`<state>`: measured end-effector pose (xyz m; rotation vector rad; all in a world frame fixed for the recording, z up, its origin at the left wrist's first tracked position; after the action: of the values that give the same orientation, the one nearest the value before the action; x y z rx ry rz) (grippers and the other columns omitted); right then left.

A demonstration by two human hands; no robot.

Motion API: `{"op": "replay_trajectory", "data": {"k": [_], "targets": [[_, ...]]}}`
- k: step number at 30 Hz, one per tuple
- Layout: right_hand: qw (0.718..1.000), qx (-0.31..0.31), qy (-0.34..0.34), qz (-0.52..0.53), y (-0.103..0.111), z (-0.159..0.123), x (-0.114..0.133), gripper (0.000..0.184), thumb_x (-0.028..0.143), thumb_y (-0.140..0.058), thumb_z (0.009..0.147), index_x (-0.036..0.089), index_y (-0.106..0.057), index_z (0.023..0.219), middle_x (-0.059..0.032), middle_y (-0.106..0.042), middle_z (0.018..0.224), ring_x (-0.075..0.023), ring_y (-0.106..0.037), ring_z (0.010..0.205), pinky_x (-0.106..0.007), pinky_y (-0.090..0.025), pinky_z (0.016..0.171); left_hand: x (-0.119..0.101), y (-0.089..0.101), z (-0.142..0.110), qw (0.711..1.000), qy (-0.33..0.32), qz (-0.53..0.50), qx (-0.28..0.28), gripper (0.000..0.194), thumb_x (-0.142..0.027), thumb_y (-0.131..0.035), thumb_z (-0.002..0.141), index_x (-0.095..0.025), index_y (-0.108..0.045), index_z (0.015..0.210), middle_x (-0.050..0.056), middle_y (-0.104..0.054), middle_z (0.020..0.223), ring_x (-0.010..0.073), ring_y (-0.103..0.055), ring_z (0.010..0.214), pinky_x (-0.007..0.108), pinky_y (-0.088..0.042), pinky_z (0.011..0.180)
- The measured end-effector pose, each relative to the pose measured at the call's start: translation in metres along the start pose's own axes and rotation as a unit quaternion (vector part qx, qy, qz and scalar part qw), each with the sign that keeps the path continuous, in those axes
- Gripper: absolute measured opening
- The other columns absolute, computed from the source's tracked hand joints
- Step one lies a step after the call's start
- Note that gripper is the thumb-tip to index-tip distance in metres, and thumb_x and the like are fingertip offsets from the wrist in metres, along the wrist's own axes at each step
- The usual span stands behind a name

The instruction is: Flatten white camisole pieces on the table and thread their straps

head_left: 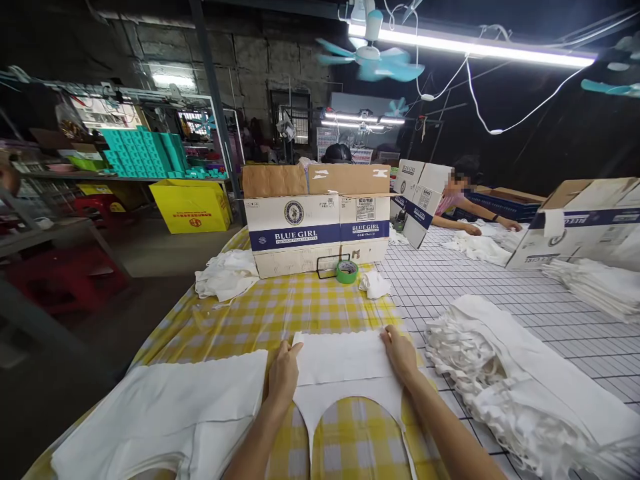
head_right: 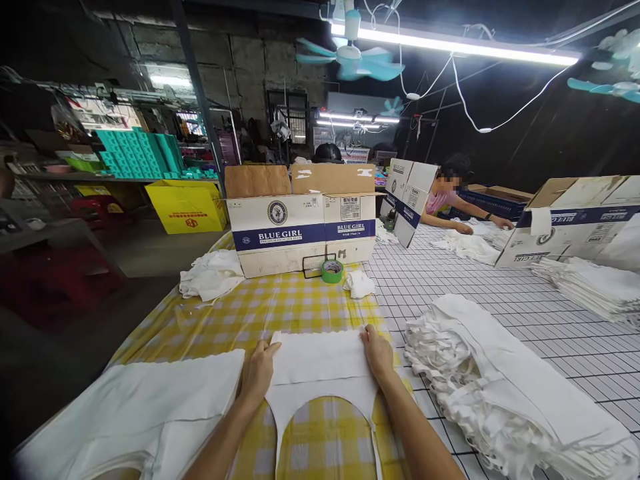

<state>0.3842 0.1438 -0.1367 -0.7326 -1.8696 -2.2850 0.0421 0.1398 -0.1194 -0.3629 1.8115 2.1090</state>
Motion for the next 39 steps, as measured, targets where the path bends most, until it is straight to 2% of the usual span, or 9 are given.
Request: {"op": "replay_trajectory", "data": {"k": [5, 10, 16, 21, 27, 29, 33, 36, 39], "targets": [[1.0, -0.012, 0.005, -0.023, 0.011, 0.003, -0.004, 0.032, 0.039, -0.037, 0.09, 0.019, -0.05, 0.112, -0.0089, -0.066, 0.086, -0.0229, -0.06, 0.079, -0.03, -0.036, 0.067, 0.002, 0.006, -0.004, 1.0, -0.005, 0.021, 0.001, 0.044, -0.006, -0.031, 0.085, -0.021, -0.057, 0.116, 0.008, -0.056, 0.102, 0.0166, -0.057, 0.087, 0.027, -0.042, 0.079], [0.998, -0.055, 0.016, -0.034, 0.022, -0.009, 0.009, 0.04, 0.032, -0.033, 0.09, 0.016, -0.042, 0.125, -0.0147, -0.05, 0.123, -0.026, -0.05, 0.108, -0.034, -0.036, 0.084, -0.031, 0.013, -0.012, 0.994, -0.026, 0.08, -0.069, 0.054, -0.01, -0.036, 0.084, -0.022, -0.034, 0.136, 0.014, -0.033, 0.14, 0.0302, -0.033, 0.125, 0.046, -0.025, 0.102], [0.992, 0.009, 0.113, -0.054, -0.01, -0.041, 0.043, 0.048, 0.041, -0.032, 0.091, 0.023, -0.035, 0.135, -0.0062, -0.027, 0.145, -0.0242, -0.02, 0.133, -0.041, -0.017, 0.104, -0.094, -0.038, -0.052, 0.975, -0.198, 0.061, 0.078, 0.058, -0.038, -0.043, 0.085, -0.032, -0.025, 0.139, 0.002, -0.018, 0.149, 0.0289, -0.012, 0.136, 0.054, -0.01, 0.107], [0.991, 0.028, 0.128, 0.0, -0.005, -0.051, 0.023, 0.046, 0.038, -0.042, 0.088, 0.027, -0.04, 0.133, -0.003, -0.031, 0.144, -0.0237, -0.02, 0.133, -0.043, -0.011, 0.105, -0.067, -0.038, -0.087, 0.98, -0.16, 0.078, 0.088, 0.059, -0.042, -0.038, 0.086, -0.028, -0.021, 0.141, 0.004, -0.012, 0.149, 0.0283, -0.01, 0.136, 0.054, -0.005, 0.108], [0.997, -0.046, 0.053, 0.035, 0.036, -0.09, -0.008, 0.039, 0.033, -0.033, 0.091, 0.014, -0.051, 0.12, -0.0139, -0.051, 0.123, -0.0238, -0.042, 0.116, -0.036, -0.029, 0.097, -0.036, -0.026, -0.105, 0.985, -0.113, 0.107, 0.078, 0.058, -0.037, -0.04, 0.085, -0.018, -0.031, 0.138, 0.01, -0.019, 0.147, 0.0312, -0.013, 0.136, 0.055, -0.008, 0.107], [0.997, -0.06, 0.039, 0.044, 0.043, -0.118, -0.008, 0.035, 0.035, -0.033, 0.09, 0.017, -0.057, 0.107, -0.0119, -0.057, 0.111, -0.0232, -0.049, 0.105, -0.034, -0.035, 0.09, -0.054, -0.028, -0.1, 0.98, -0.154, 0.089, 0.091, 0.054, -0.028, -0.038, 0.085, -0.019, -0.031, 0.138, 0.007, -0.022, 0.147, 0.028, -0.014, 0.136, 0.052, -0.008, 0.108], [0.994, -0.062, 0.035, 0.086, 0.047, -0.165, 0.002, 0.017, 0.033, -0.053, 0.079, 0.023, -0.062, 0.09, -0.0073, -0.058, 0.098, -0.0244, -0.051, 0.094, -0.034, -0.038, 0.08, -0.129, -0.041, -0.085, 0.942, -0.302, 0.021, 0.145, 0.058, -0.016, -0.034, 0.084, -0.025, -0.024, 0.14, 0.0, -0.022, 0.147, 0.0208, -0.016, 0.136, 0.047, -0.011, 0.109], [0.986, -0.068, 0.01, 0.155, 0.047, -0.174, 0.004, 0.007, 0.025, -0.058, 0.071, 0.022, -0.061, 0.077, -0.0063, -0.057, 0.094, -0.0242, -0.05, 0.093, -0.035, -0.037, 0.082, -0.181, -0.059, -0.079, 0.906, -0.375, -0.007, 0.195, 0.057, -0.019, -0.034, 0.085, -0.029, -0.022, 0.14, -0.003, -0.019, 0.148, 0.0211, -0.014, 0.136, 0.049, -0.011, 0.109], [0.964, -0.051, -0.028, 0.259, 0.042, -0.168, -0.001, 0.01, 0.026, -0.056, 0.071, 0.019, -0.054, 0.065, -0.0053, -0.057, 0.085, -0.0209, -0.051, 0.085, -0.032, -0.037, 0.079, -0.207, -0.08, -0.08, 0.883, -0.413, -0.01, 0.225, 0.05, -0.029, -0.031, 0.089, -0.034, -0.024, 0.138, -0.004, -0.017, 0.149, 0.0254, -0.011, 0.136, 0.056, -0.008, 0.107]]}}
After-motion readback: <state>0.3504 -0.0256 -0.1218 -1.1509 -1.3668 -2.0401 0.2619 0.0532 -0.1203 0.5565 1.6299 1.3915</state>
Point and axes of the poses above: each hand's wrist, its own z-axis towards the middle knuckle, its own y-axis out of the back of the hand, x = y × z, the point moved 8 cm from there along z, towards the middle knuckle
